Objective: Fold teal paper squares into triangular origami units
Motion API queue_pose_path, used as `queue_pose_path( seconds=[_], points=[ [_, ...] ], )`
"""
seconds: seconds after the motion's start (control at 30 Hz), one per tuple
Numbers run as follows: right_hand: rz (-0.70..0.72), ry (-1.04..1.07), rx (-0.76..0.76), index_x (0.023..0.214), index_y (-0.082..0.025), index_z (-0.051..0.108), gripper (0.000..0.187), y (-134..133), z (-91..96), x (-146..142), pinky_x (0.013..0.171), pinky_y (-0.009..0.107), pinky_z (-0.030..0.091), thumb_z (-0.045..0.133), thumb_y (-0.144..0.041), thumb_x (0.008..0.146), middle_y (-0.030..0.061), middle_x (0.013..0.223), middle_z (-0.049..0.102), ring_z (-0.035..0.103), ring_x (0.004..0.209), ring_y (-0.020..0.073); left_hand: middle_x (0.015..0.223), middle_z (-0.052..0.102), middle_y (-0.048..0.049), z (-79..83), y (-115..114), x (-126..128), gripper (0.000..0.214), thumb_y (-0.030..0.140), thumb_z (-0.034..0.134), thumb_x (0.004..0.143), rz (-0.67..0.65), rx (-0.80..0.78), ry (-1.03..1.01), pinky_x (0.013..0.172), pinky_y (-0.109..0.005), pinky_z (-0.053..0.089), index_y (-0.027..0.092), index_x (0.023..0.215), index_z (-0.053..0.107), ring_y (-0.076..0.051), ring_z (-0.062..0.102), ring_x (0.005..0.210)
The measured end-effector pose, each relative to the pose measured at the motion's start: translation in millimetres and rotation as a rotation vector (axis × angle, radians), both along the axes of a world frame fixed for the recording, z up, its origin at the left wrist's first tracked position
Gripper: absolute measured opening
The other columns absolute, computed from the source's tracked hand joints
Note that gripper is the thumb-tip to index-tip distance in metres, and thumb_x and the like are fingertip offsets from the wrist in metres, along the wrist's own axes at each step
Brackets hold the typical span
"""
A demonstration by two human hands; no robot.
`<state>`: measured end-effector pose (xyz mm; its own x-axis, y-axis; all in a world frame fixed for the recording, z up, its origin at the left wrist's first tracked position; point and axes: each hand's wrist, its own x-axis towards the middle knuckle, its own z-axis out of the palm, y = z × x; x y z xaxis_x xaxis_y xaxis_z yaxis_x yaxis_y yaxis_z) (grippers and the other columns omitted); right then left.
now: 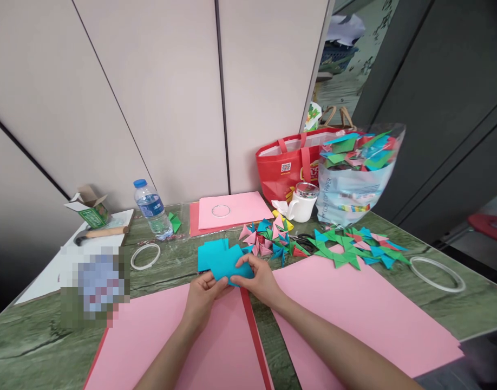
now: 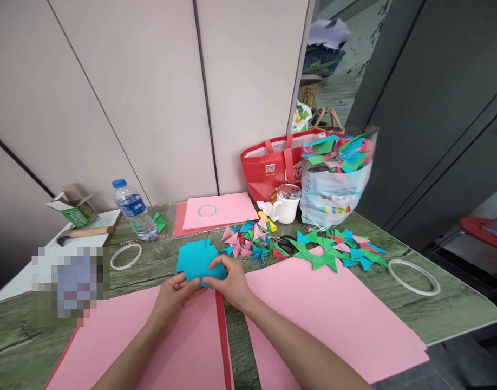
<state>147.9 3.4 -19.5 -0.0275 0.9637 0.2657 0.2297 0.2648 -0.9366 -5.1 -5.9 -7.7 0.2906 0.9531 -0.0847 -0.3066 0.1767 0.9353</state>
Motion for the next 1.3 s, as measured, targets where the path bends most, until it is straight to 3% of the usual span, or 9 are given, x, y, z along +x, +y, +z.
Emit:
queue_pose_path(
  seconds=[0.1,0.3,0.57,0.77,1.07,1.3],
  points=[
    [-0.004,-0.020,0.033,0.073,-0.018,0.056,0.020,-1.3,0.9,0.1,0.051,0.021,0.033,0.066,-0.031,0.061,-0.0020,0.066,0.055,0.048,0.060,0.0128,0.097,0.068,-0.0084,0.3,-0.7,1.0,0.031,0.021,0.065,0.067,0.021,-0.013,0.009,0.082,-0.042,0.047,0.015,0.098,0.064,-0.026,0.060,0.092],
    [0.051,0.026,0.096,0.072,-0.019,0.065,0.015,-2.5,3.4,-0.8,0.067,0.026,0.041,0.068,-0.030,0.061,0.0013,0.073,0.061,0.055,0.072,0.0163,0.096,0.068,-0.0089,-0.1,-0.8,1.4,0.031,0.024,0.065,0.067,0.042,-0.024,-0.004,0.082,-0.045,0.046,0.014,0.097,0.064,-0.027,0.061,0.091],
    [0.011,0.098,-0.055,0.070,-0.017,0.060,0.015,-4.7,6.3,-2.8,0.053,0.021,0.039,0.068,-0.024,0.059,-0.0012,0.067,0.059,0.053,0.061,0.0132,0.094,0.069,-0.0088,-2.6,-1.3,1.1,0.032,0.025,0.066,0.066,0.066,-0.006,0.060,0.078,-0.041,0.049,0.014,0.096,0.065,-0.026,0.062,0.087],
    [-0.004,0.079,-0.002,0.067,-0.017,0.059,0.013,-4.4,4.8,-2.6,0.052,0.020,0.038,0.067,-0.024,0.060,-0.0023,0.064,0.058,0.051,0.059,0.0120,0.094,0.069,-0.0088,-4.0,-1.5,1.6,0.031,0.026,0.065,0.067,0.065,0.002,0.063,0.077,-0.040,0.049,0.015,0.096,0.065,-0.026,0.062,0.087],
    [0.031,0.013,0.109,0.064,-0.018,0.062,0.008,-4.1,1.8,-4.8,0.065,0.026,0.041,0.061,-0.025,0.067,0.0006,0.067,0.062,0.055,0.066,0.0148,0.090,0.070,-0.0079,-8.7,-0.1,0.1,0.029,0.025,0.066,0.066,0.085,0.006,0.081,0.075,-0.037,0.050,0.014,0.092,0.066,-0.024,0.064,0.082],
    [-0.019,-0.094,0.103,0.065,-0.018,0.053,0.015,-6.0,1.3,-6.2,0.062,0.024,0.037,0.066,-0.023,0.060,-0.0012,0.070,0.054,0.051,0.067,0.0142,0.083,0.071,-0.0081,-8.2,-1.7,2.4,0.025,0.025,0.067,0.064,0.085,-0.026,0.002,0.075,-0.038,0.050,0.013,0.086,0.067,-0.025,0.065,0.079]
  ],
)
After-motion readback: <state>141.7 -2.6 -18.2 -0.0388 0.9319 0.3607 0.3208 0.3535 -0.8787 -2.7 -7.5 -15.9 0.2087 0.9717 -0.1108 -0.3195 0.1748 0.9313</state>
